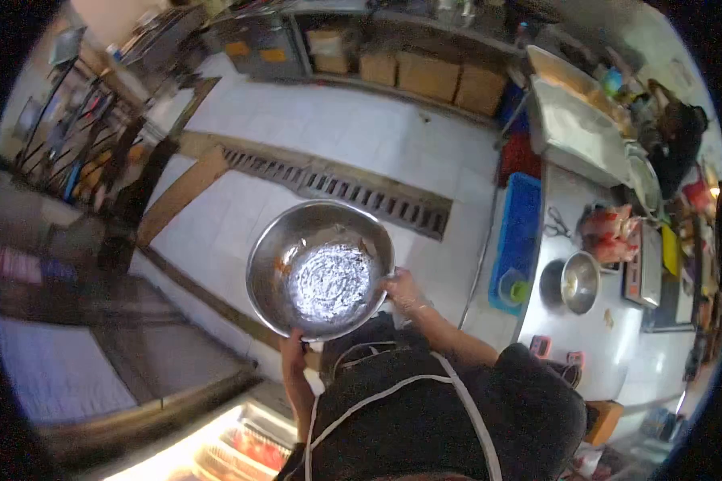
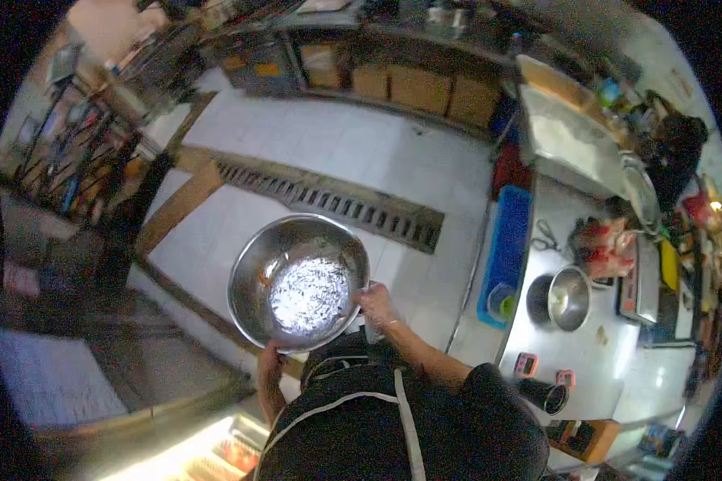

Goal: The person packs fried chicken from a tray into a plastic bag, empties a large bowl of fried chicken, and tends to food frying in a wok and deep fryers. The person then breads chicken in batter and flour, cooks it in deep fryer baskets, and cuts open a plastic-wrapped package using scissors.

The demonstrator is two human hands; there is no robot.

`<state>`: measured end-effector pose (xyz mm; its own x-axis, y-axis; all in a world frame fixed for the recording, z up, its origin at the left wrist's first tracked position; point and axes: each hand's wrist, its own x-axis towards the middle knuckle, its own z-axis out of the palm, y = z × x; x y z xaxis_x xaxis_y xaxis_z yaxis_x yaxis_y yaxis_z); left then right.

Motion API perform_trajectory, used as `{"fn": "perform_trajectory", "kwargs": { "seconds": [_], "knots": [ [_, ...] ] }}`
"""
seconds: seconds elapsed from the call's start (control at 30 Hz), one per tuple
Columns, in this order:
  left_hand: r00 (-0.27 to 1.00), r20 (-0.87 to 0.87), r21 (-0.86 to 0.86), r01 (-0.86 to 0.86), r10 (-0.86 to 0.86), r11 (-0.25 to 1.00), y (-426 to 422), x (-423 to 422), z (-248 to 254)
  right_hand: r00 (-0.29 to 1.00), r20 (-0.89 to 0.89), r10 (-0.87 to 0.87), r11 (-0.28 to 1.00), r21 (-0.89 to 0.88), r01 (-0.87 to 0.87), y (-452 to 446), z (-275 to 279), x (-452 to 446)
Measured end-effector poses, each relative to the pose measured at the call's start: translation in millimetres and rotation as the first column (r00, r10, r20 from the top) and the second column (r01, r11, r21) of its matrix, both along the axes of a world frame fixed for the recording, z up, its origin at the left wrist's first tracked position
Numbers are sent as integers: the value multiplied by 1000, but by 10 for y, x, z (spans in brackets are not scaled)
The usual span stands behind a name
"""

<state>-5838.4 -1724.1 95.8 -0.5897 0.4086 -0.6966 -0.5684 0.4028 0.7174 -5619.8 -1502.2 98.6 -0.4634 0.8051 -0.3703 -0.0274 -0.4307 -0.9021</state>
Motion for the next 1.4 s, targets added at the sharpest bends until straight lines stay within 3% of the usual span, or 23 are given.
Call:
{"fn": "perform_trajectory", "kwargs": {
  "seconds": [0.1, 0.23, 0.37, 0.4, 0.43, 0.57, 0.6, 0.67, 0.7, 0.73, 0.8, 0.83, 0.9, 0.93, 0.97, 1.0, 1.03, 1.07, 1.13, 1.17, 1.27, 1.33, 1.4],
  "knots": [
    [973, 120, -41, 202, -196, 978, 1410, -728, 380, 988, 3, -156, 988, 3, 156, 895, 83, -107],
    [841, 192, 304, 439, -506, 845, 3220, -1672, 259, 804, 75, -589, 789, -162, 593, 1826, 27, -314],
    [859, -191, 51, 492, -475, 869, 4554, -2486, -595, 571, 72, -818, 569, -43, 821, 3120, -521, -219],
    [884, -288, 59, 401, -369, 914, 4705, -2801, -1124, 565, 66, -823, 563, -41, 825, 3418, -669, -163],
    [907, -129, 108, 416, -402, 903, 4782, -3607, -2094, 565, -36, -824, 566, -44, 823, 3917, -770, -115],
    [971, 9, -246, 233, -238, 941, 4917, -3423, -1746, 484, -22, -875, 484, -90, 871, 5282, -891, -244],
    [946, -18, -71, 320, -322, 945, 4907, -3151, -1248, 456, 40, -889, 451, -86, 888, 5625, -867, -181],
    [880, -5, -240, 459, -474, 855, 5046, -3188, -1601, 399, 138, -906, 397, -49, 917, 6496, -770, -34],
    [481, -134, -399, 774, -867, 491, 5088, -3343, -1967, 397, 132, -908, 402, 12, 915, 6927, -757, 27],
    [-45, -257, -603, 788, -965, 124, 5360, -3270, -1845, 393, 126, -911, 398, 19, 917, 7321, -836, 106],
    [380, -152, -479, 779, -912, 405, 5772, -3286, -1919, 398, 200, -895, 434, 184, 882, 8111, -1025, 215],
    [438, -130, -459, 768, -890, 446, 6092, -3301, -1892, 394, 200, -897, 428, 175, 887, 8399, -1046, 213],
    [479, -102, -422, 773, -872, 474, 6867, -3335, -1873, 46, 9, -999, 45, -128, 991, 9128, -947, 250],
    [507, -91, -395, 772, -857, 499, 7256, -3339, -1886, 37, -3, -999, 38, -132, 991, 9408, -915, 237],
    [551, -73, -352, 766, -831, 538, 7692, -3313, -1830, 49, -171, -984, 100, -304, 948, 9678, -907, 298],
    [606, -55, -301, 748, -793, 592, 8143, -3295, -1735, 363, 61, -930, 367, 58, 928, 10012, -1282, 566],
    [668, -13, -232, 722, -744, 652, 8614, -3259, -1674, 369, 604, -706, 683, 445, 579, 10343, -1652, 830],
    [714, 13, -168, 692, -700, 702, 9060, -3210, -1592, 101, 787, -609, 783, 576, 234, 10675, -2014, 1091],
    [777, -22, -74, 627, -630, 776, 9975, -3182, -1340, 326, 336, -883, 423, 272, 864, 10954, -1685, 956],
    [807, -60, -31, 587, -588, 809, 10467, -3203, -1184, 225, 59, -973, 221, -75, 972, 11112, -1630, 915],
    [874, -27, 96, 486, -486, 869, 11888, -3292, -640, 147, 224, -963, 200, 237, 951, 11876, -2353, 1289],
    [877, -195, 297, 480, -440, 825, 12374, -3266, -532, 143, 185, -972, 175, 173, 969, 12042, -2399, 1733],
    [839, -347, 90, 475, -419, 875, 12680, -2666, 91, 161, 60, -985, 163, 22, 986, 12503, -2272, 1971]
  ]
}}
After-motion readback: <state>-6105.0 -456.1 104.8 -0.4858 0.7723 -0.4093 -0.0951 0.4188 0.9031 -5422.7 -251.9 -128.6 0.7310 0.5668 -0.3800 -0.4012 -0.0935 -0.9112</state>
